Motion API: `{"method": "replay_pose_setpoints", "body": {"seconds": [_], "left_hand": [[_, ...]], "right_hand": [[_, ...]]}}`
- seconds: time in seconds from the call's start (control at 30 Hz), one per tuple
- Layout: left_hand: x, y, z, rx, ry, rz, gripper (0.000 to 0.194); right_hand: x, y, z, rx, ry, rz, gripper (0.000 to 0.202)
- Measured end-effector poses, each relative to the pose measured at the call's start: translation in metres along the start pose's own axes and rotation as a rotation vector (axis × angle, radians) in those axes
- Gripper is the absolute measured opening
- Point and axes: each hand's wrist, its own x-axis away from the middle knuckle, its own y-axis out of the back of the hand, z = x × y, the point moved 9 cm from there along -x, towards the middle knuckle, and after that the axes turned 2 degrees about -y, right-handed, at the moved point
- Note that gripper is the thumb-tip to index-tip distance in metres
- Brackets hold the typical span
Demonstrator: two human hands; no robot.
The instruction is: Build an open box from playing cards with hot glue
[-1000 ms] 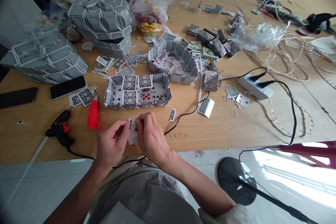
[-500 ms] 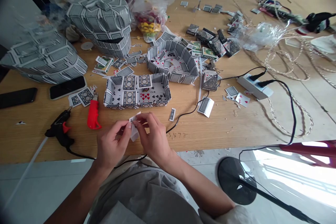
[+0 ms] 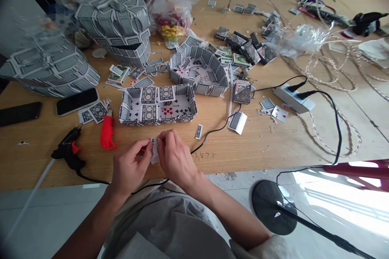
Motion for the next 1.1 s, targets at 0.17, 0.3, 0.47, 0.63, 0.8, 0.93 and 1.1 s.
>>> {"method": "replay_pose_setpoints", "body": {"seconds": [0.17, 0.3, 0.47, 0.63, 0.8, 0.93, 1.1], "left_hand": [[0.007, -0.001, 0.016, 0.122, 0.175, 0.027, 0.016], [0.010, 0.008, 0.031, 0.224, 0.318, -0.023, 0.019], [0.014, 0.007, 0.044, 0.387, 0.468, -0.004, 0.026], [0.020, -0.003, 0.049, 0.525, 0.578, 0.032, 0.030], [0.022, -0.012, 0.046, 0.629, 0.632, 0.098, 0.033], [0.023, -0.017, 0.040, 0.707, 0.622, 0.208, 0.038], [0.028, -0.026, 0.029, 0.643, 0.546, 0.446, 0.044]], "right_hand": [[0.000, -0.001, -0.001, 0.002, -0.009, 0.014, 0.011], [-0.002, 0.018, -0.017, -0.014, -0.074, -0.059, 0.009], [-0.009, 0.044, -0.057, 0.048, -0.230, -0.089, 0.021], [-0.012, 0.048, -0.071, 0.050, -0.292, -0.075, 0.027], [-0.003, 0.019, -0.052, -0.390, -0.376, 0.156, 0.040], [0.011, -0.002, -0.022, -0.512, -0.330, 0.442, 0.045], [0.018, -0.003, -0.005, -0.463, -0.248, 0.593, 0.040]]}}
